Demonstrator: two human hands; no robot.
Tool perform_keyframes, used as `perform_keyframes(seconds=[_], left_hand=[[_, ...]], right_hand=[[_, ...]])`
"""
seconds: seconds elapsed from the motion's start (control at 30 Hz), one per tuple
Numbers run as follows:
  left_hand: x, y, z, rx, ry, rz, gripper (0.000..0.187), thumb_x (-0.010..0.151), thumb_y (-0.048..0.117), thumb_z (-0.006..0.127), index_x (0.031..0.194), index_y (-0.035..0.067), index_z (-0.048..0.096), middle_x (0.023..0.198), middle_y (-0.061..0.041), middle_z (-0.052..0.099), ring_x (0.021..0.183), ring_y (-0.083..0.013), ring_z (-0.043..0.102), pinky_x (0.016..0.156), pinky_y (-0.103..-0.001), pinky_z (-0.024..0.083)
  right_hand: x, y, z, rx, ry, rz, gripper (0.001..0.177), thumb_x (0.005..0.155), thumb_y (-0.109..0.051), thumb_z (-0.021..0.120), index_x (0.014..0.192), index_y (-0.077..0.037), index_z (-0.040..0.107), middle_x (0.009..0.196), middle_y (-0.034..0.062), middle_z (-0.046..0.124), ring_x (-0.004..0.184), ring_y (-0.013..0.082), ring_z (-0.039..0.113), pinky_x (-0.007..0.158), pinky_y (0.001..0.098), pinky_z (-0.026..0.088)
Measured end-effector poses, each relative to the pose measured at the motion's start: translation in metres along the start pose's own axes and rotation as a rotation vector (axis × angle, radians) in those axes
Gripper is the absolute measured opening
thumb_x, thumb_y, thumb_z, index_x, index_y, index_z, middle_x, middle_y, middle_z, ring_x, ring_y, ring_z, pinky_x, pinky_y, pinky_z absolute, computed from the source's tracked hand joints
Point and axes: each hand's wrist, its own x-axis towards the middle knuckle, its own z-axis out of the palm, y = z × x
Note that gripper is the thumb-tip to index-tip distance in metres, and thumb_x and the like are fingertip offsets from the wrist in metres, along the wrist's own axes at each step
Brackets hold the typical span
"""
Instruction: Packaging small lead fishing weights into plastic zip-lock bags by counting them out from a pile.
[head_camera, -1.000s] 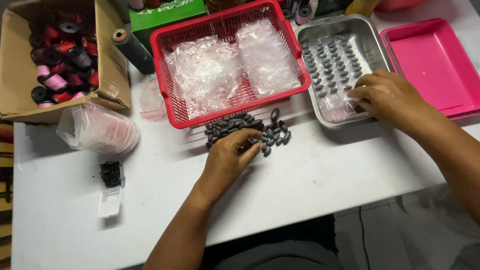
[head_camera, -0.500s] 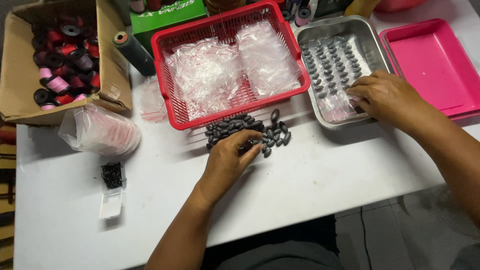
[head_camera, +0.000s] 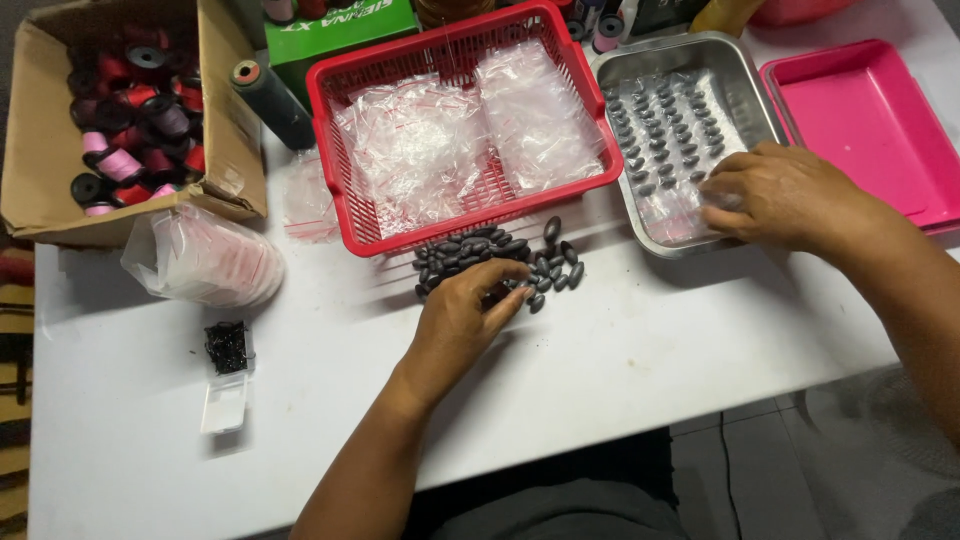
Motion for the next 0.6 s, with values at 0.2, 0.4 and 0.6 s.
perform_keyframes(seconds=[0.2, 0.4, 0.6], left_hand=[[-0.002, 0.0, 0.004, 0.008, -0.007, 0.017, 0.018, 0.081, 0.018, 0.062, 0.097, 0.009, 0.061, 0.095, -0.002, 0.067, 0.083, -0.0143, 0.065, 0.073, -0.024, 0.049], [-0.003, -0.005, 0.01, 0.04, -0.01, 0.01, 0.018, 0.08, 0.02, 0.063, 0.096, 0.012, 0.061, 0.094, -0.001, 0.067, 0.076, -0.0136, 0.065, 0.066, -0.024, 0.048], [-0.004, -0.003, 0.005, 0.077, 0.025, 0.082, 0.018, 0.081, 0.017, 0.063, 0.098, 0.009, 0.06, 0.097, -0.003, 0.066, 0.084, -0.0152, 0.065, 0.07, -0.025, 0.05]], right_hand=[[0.016, 0.011, 0.026, 0.08, 0.352, -0.085, 0.027, 0.086, -0.031, 0.048, 0.102, -0.018, 0.065, 0.103, 0.0015, 0.064, 0.097, 0.0258, 0.058, 0.074, 0.042, 0.049], [0.033, 0.005, 0.047, 0.017, 0.441, -0.05, 0.017, 0.087, -0.03, 0.051, 0.093, -0.018, 0.061, 0.087, -0.0003, 0.062, 0.085, 0.0239, 0.061, 0.058, 0.0415, 0.051], [0.028, -0.004, 0.035, 0.086, 0.377, 0.007, 0.016, 0.086, -0.028, 0.051, 0.086, -0.016, 0.061, 0.086, 0.0013, 0.064, 0.079, 0.0271, 0.062, 0.057, 0.0414, 0.048]])
